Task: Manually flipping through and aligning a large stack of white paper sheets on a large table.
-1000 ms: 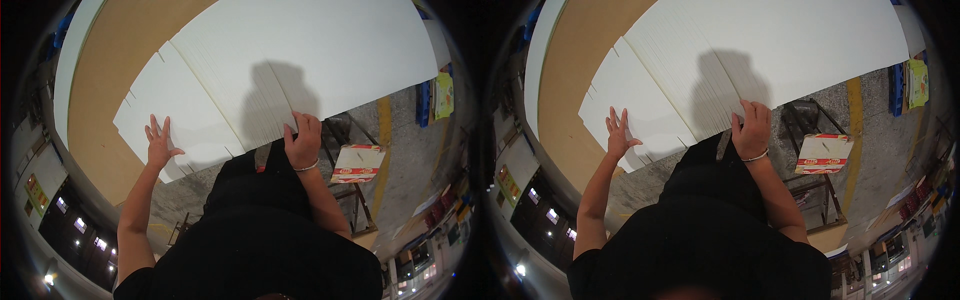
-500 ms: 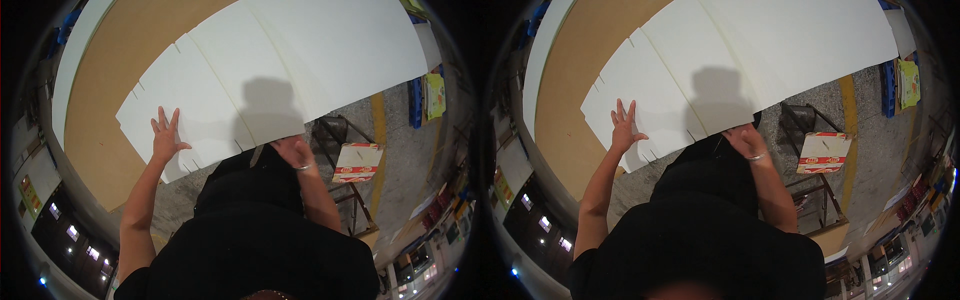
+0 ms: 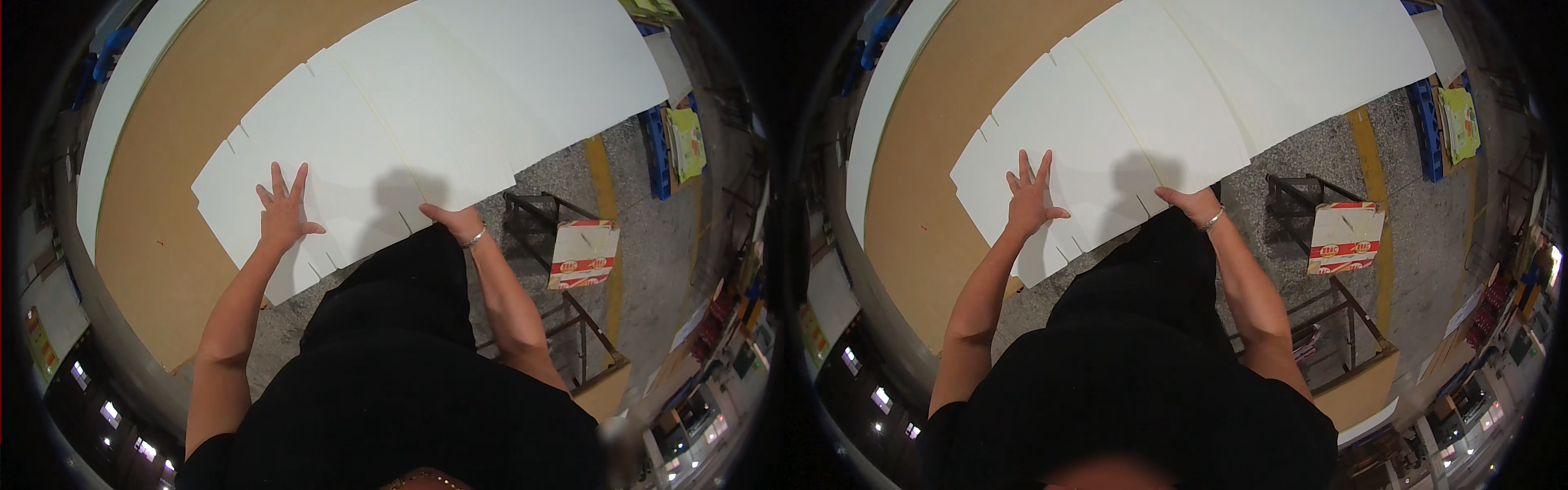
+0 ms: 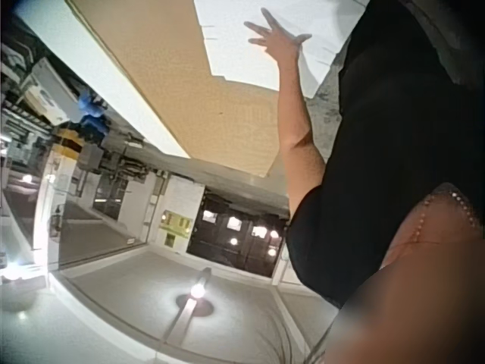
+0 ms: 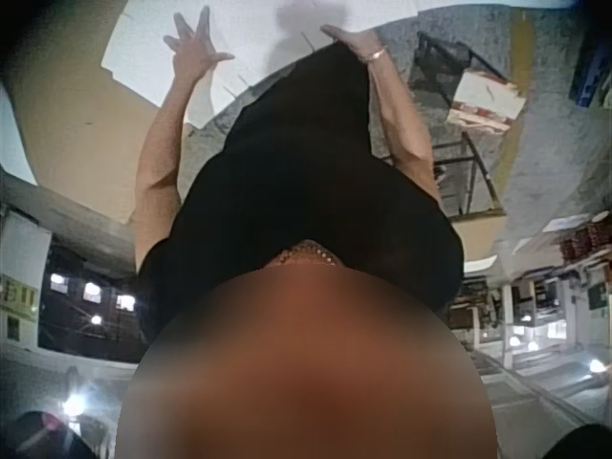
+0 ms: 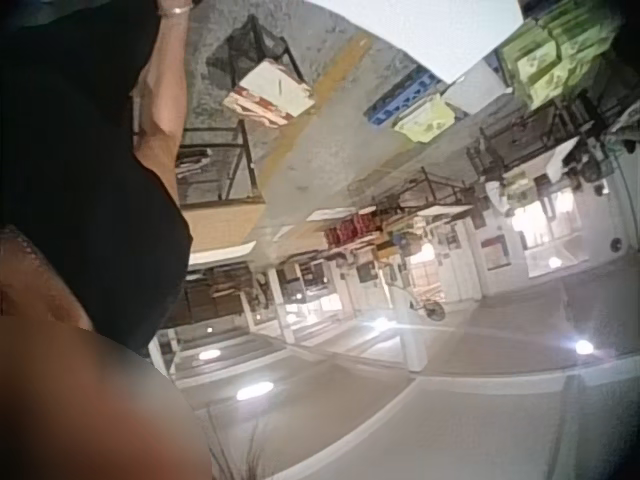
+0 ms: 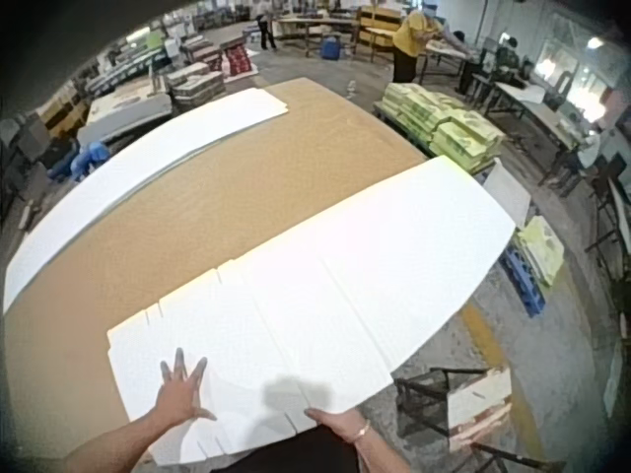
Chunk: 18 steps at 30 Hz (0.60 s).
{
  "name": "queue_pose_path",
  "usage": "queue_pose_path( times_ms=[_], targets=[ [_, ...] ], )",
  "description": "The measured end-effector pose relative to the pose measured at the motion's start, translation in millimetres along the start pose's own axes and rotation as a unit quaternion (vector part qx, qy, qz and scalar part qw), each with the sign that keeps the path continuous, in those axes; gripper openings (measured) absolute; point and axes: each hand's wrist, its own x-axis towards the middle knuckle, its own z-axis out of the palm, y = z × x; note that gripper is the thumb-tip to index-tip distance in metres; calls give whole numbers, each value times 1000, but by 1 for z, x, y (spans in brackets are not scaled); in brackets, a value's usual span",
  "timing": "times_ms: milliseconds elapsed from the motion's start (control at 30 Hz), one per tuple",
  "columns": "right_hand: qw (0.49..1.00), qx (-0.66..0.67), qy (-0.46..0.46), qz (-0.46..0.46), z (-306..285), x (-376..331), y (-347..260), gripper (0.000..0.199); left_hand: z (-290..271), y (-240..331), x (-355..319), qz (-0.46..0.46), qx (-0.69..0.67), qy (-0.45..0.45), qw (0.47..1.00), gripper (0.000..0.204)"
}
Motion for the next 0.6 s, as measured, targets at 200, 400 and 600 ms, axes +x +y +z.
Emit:
queue_pose_path(
  times_ms=[200, 400, 600],
  targets=[
    [912, -312, 105, -245, 64, -16, 1, 51, 8, -9, -1, 8, -10, 11, 1000, 133],
    [997, -55, -23, -47, 0, -3, 3, 45, 6, -7, 1, 12, -6, 14, 1000, 132],
    [925, -306, 101, -202, 28, -5, 3, 54, 7, -7, 1, 14, -13, 16, 1000, 133]
  ],
)
